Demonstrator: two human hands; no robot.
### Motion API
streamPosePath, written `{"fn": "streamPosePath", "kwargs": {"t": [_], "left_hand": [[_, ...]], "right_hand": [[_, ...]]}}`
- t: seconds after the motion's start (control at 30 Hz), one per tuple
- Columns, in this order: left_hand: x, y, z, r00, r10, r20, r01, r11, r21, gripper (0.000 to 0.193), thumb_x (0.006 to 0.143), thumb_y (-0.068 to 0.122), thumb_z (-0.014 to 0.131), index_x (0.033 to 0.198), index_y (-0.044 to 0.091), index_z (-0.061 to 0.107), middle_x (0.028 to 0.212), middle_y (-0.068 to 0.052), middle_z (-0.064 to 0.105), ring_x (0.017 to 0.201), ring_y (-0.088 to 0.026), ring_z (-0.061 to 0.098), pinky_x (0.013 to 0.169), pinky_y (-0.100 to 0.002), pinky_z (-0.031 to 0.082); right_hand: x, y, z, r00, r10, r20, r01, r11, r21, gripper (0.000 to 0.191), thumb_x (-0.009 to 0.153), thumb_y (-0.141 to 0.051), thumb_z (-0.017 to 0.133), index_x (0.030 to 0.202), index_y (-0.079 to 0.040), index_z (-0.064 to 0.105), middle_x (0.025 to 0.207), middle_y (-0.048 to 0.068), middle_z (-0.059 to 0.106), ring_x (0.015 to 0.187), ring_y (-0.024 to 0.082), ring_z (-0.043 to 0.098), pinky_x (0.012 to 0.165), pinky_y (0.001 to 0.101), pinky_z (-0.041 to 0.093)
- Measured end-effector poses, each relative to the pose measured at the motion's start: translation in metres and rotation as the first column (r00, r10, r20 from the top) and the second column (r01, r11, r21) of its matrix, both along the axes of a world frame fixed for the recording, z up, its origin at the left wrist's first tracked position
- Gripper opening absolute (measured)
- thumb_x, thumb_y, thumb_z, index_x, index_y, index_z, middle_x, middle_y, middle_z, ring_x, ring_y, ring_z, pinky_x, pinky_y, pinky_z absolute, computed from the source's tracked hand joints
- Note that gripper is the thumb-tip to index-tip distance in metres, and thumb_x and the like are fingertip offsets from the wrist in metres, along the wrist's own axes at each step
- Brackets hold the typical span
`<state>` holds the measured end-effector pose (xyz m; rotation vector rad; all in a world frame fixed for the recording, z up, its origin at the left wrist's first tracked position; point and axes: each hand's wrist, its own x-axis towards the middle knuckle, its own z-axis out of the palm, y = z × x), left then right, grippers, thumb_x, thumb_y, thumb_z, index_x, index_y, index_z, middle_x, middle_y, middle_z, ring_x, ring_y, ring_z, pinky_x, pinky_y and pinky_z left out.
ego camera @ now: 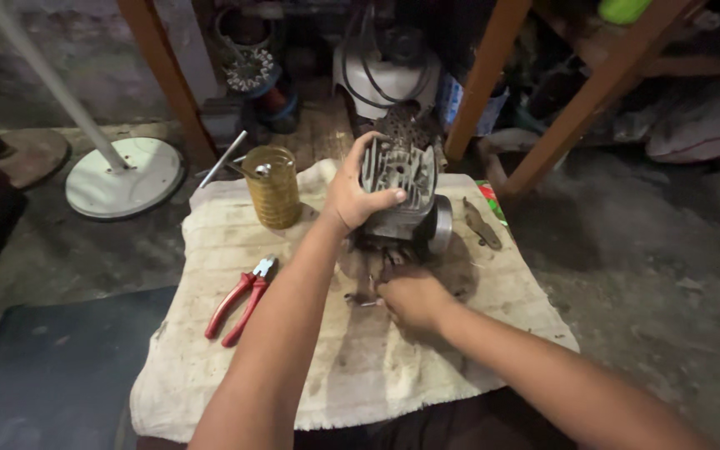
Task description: The person works on a small engine cylinder head set on a cloth on a workbench. They unscrew fasteners with wrenches, lift off the cylinder head cover, remove internal parts by hand, and continue loosening and repositioning bolts on the assembly.
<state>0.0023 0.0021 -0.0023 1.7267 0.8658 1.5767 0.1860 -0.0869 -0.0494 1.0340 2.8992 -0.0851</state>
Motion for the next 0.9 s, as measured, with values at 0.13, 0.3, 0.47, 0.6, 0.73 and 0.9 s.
{"fn": "streamPosePath", "kwargs": {"t": [0.13, 0.3, 0.47, 0.6, 0.73, 0.9], "left_hand": [[0.000, 0.003, -0.001, 0.999, 0.048, -0.025, -0.049, 0.998, -0.040, 0.093, 0.066, 0.031, 0.089, 0.146, 0.009, 0.047, 0.124, -0.009, 0.070, 0.117, -0.020, 0.066, 0.106, -0.034, 0.049], [-0.001, 0.011, 0.002, 0.999, 0.043, -0.015, -0.044, 0.996, -0.080, 0.095, 0.065, 0.032, 0.089, 0.147, 0.009, 0.047, 0.124, -0.010, 0.071, 0.118, -0.020, 0.067, 0.107, -0.034, 0.049], [0.001, 0.008, 0.005, 1.000, 0.031, -0.006, -0.031, 0.995, -0.096, 0.096, 0.064, 0.032, 0.089, 0.148, 0.009, 0.046, 0.124, -0.010, 0.072, 0.117, -0.020, 0.067, 0.106, -0.034, 0.050], [0.003, 0.003, 0.008, 1.000, 0.026, 0.007, -0.025, 0.995, -0.098, 0.096, 0.063, 0.031, 0.086, 0.147, 0.009, 0.046, 0.122, -0.009, 0.071, 0.114, -0.020, 0.067, 0.103, -0.034, 0.051], [0.001, -0.006, 0.007, 1.000, 0.021, -0.003, -0.021, 0.997, -0.069, 0.093, 0.064, 0.032, 0.086, 0.146, 0.008, 0.049, 0.122, -0.010, 0.071, 0.115, -0.022, 0.068, 0.105, -0.034, 0.051], [0.001, -0.010, 0.002, 0.996, 0.078, -0.053, -0.081, 0.996, -0.048, 0.101, 0.059, 0.035, 0.089, 0.147, 0.008, 0.046, 0.126, -0.010, 0.069, 0.120, -0.022, 0.065, 0.106, -0.035, 0.049]], "right_hand": [[-0.003, 0.015, -0.003, 0.991, 0.121, -0.064, -0.121, 0.993, 0.009, 0.025, 0.076, -0.024, 0.075, 0.093, -0.006, 0.072, 0.096, 0.017, 0.071, 0.096, 0.037, 0.067, 0.085, 0.0496, 0.052], [-0.004, 0.013, 0.005, 0.991, -0.107, 0.086, 0.122, 0.973, -0.195, 0.026, 0.088, -0.018, 0.063, 0.112, -0.007, 0.067, 0.105, 0.014, 0.071, 0.102, 0.034, 0.069, 0.088, 0.0473, 0.054], [0.036, 0.034, 0.064, 0.920, 0.045, -0.389, -0.173, 0.938, -0.301, 0.026, 0.095, -0.022, 0.060, 0.116, -0.008, 0.069, 0.107, 0.015, 0.073, 0.098, 0.029, 0.069, 0.088, 0.0408, 0.053], [0.051, 0.071, 0.142, 0.847, -0.322, -0.423, 0.098, 0.876, -0.472, 0.026, 0.100, -0.030, 0.060, 0.102, -0.008, 0.074, 0.088, 0.009, 0.071, 0.080, 0.018, 0.063, 0.078, 0.0355, 0.056], [0.034, 0.104, 0.195, 0.837, -0.368, -0.404, 0.362, 0.927, -0.096, 0.033, 0.099, -0.042, 0.060, 0.104, -0.014, 0.078, 0.086, 0.011, 0.076, 0.081, 0.025, 0.070, 0.076, 0.0396, 0.054], [0.002, 0.117, 0.193, 0.849, -0.350, -0.397, 0.335, 0.936, -0.109, 0.036, 0.095, -0.045, 0.061, 0.109, -0.016, 0.077, 0.093, 0.010, 0.076, 0.085, 0.028, 0.073, 0.078, 0.0394, 0.055]]}}
